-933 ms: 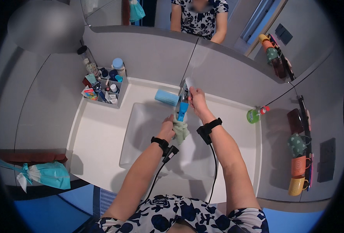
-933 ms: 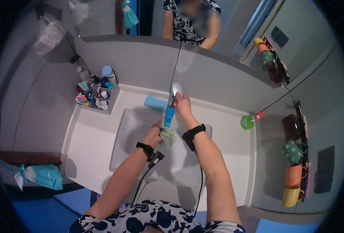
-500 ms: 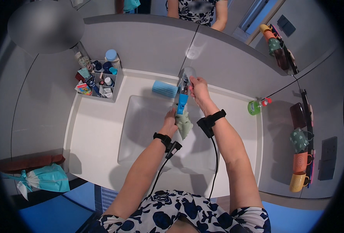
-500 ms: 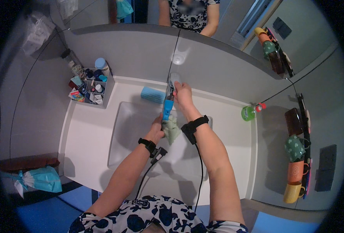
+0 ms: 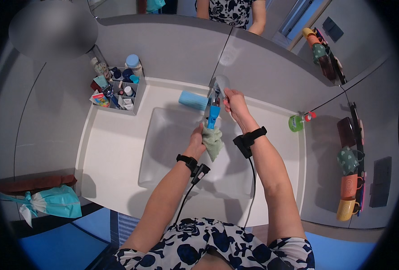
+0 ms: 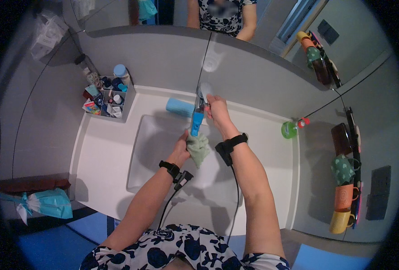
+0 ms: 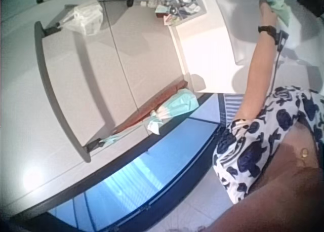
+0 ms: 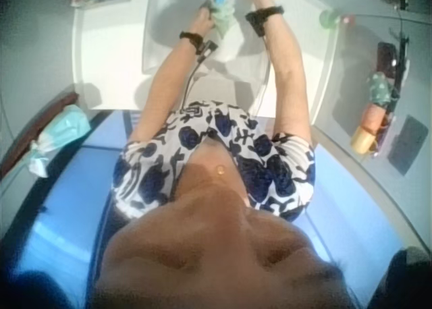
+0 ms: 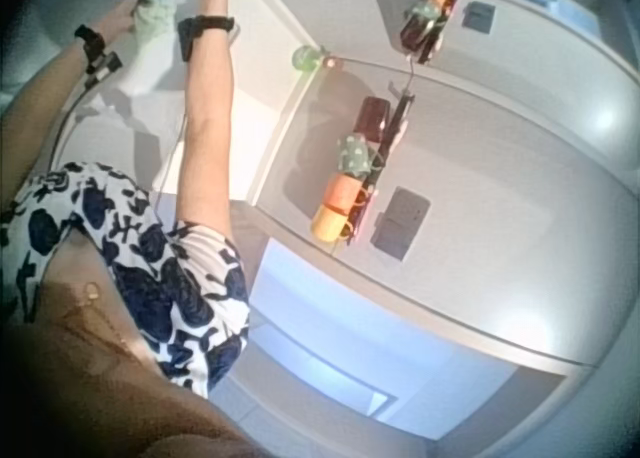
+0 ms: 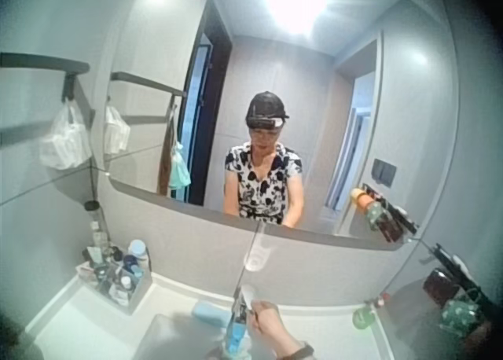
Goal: Cleaning a bathroom mirror and sink area with a green cloth.
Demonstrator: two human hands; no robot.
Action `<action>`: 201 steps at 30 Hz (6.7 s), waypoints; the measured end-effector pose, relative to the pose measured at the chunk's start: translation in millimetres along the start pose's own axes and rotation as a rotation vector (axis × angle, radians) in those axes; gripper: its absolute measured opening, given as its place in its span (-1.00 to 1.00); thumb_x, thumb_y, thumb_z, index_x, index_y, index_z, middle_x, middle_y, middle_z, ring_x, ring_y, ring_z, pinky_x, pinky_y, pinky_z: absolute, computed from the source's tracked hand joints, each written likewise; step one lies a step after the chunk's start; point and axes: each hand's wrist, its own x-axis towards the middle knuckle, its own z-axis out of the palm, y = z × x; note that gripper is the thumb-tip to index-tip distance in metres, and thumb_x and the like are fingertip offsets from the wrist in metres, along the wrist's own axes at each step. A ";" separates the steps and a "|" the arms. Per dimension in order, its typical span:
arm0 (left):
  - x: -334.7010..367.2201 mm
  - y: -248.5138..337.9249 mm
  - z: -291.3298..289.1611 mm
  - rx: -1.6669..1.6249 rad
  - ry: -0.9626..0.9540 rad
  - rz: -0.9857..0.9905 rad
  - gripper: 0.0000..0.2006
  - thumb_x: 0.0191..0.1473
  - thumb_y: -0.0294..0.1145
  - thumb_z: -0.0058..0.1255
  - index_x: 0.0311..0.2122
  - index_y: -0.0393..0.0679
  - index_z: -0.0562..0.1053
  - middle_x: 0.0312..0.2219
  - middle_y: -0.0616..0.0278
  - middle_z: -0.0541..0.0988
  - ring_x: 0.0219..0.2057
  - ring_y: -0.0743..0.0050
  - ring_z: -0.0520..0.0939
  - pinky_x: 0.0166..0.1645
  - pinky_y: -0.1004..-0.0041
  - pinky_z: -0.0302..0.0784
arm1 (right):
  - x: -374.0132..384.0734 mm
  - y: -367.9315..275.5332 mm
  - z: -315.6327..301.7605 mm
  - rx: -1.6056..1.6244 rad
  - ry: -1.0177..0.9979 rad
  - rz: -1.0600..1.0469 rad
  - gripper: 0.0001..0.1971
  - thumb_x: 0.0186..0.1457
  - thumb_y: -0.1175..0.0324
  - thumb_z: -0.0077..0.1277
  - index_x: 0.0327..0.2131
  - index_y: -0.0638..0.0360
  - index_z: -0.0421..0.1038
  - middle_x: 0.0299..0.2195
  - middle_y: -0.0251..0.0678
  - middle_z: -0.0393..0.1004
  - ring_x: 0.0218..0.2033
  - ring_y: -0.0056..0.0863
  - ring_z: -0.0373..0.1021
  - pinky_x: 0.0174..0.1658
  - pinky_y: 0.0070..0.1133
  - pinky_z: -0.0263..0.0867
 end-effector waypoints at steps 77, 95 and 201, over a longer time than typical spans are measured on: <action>-35.4 -14.3 7.5 0.674 0.083 0.109 -0.72 0.15 -0.24 -0.24 -0.07 -0.10 0.32 -0.31 0.25 0.46 -0.23 0.35 0.50 -0.21 0.25 0.42 | -56.4 152.3 5.9 0.267 0.062 0.291 -0.68 0.22 0.23 -0.33 -0.15 0.23 0.33 -0.29 -0.22 0.42 -0.23 -0.36 0.38 -0.14 -0.42 0.30; -16.6 -8.7 4.6 1.047 0.050 0.536 -0.63 0.10 -0.35 -0.19 0.03 -0.15 0.27 -0.14 0.13 0.45 -0.11 0.21 0.47 -0.06 0.31 0.39 | -26.1 187.6 11.0 0.686 -0.059 0.312 -0.77 0.22 0.22 -0.25 -0.23 0.13 0.33 -0.31 -0.32 0.40 -0.28 -0.48 0.35 -0.20 -0.49 0.30; -7.6 -2.2 -12.1 0.345 0.059 -0.029 -0.65 0.14 -0.01 -0.21 -0.17 -0.05 0.38 -0.27 0.21 0.51 -0.25 0.29 0.54 -0.15 0.15 0.47 | -51.3 202.6 27.4 0.195 -0.115 0.039 -0.71 0.13 0.12 -0.09 -0.20 0.11 0.34 -0.34 -0.39 0.40 -0.32 -0.54 0.34 -0.24 -0.49 0.29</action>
